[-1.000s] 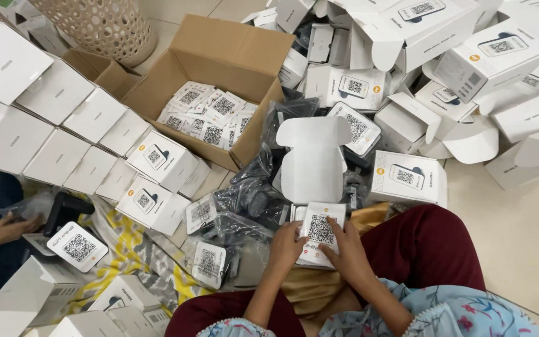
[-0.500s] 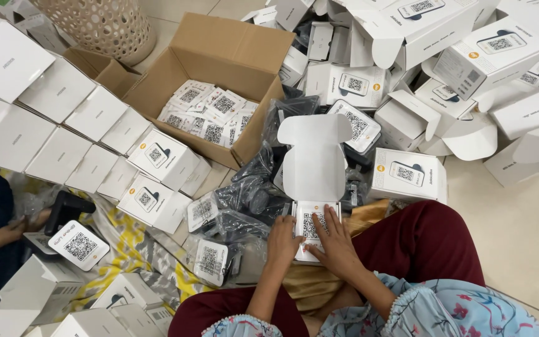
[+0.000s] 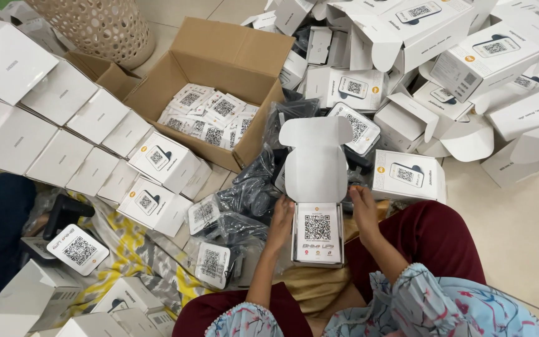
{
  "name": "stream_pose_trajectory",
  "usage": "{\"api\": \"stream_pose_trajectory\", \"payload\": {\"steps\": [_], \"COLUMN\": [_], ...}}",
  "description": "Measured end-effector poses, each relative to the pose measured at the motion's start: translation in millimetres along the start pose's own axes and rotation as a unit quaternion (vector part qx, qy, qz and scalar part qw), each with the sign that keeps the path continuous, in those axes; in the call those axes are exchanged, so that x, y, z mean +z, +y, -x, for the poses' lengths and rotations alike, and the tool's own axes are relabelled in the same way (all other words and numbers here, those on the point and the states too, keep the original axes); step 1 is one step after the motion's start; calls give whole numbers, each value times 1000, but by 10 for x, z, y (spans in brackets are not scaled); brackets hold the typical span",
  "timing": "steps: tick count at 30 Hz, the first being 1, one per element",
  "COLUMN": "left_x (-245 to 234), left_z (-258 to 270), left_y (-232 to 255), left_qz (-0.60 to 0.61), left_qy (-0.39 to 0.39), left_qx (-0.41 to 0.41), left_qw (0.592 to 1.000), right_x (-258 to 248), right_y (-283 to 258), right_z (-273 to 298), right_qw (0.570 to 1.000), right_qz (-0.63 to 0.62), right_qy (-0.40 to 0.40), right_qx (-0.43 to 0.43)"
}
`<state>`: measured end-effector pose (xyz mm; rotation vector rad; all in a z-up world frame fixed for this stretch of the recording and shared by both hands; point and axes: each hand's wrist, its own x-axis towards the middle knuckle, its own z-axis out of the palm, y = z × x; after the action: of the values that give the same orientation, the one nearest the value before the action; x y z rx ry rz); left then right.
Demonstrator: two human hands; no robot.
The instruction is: The person unpacks electronic devices from many product boxes spread across the floor.
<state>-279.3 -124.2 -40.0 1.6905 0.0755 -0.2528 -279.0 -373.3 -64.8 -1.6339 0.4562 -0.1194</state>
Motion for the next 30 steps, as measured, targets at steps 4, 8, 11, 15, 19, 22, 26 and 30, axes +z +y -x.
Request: {"api": "stream_pose_trajectory", "payload": {"steps": [4, 8, 11, 15, 19, 22, 26, 30], "left_x": [-64, -125, -143, -178, -208, -213, -216, -220], "left_z": [44, 30, 68, -134, -6, 144, 157, 205], "left_y": [125, 68, 226, -146, 81, 348, 382, 492], "left_qz": [78, 117, 115, 128, 115, 97, 100, 98], "left_qy": [-56, -72, -51, -38, -40, -44, -63, -60], "left_qx": [-79, -86, -101, -88, -67, -69, -38, -53], "left_qw": [992, 987, 987, 987, 990, 992, 992, 992], "right_x": [-9, -14, 23, 63, 53, 31, 31, 32], "right_y": [-134, -283, -445, -470, -537, -525, -595, -495], "right_z": [-168, 17, 186, 331, 386, 412, 450, 443], "right_qw": [979, 979, 985, 980, 982, 983, 984, 979], "right_qz": [-161, -121, -74, -98, -87, -66, -54, -97], "right_qy": [-61, -79, -94, -158, -156, -152, -145, -159], "right_qx": [107, 145, 126, 65, 65, 75, 85, 86]}}
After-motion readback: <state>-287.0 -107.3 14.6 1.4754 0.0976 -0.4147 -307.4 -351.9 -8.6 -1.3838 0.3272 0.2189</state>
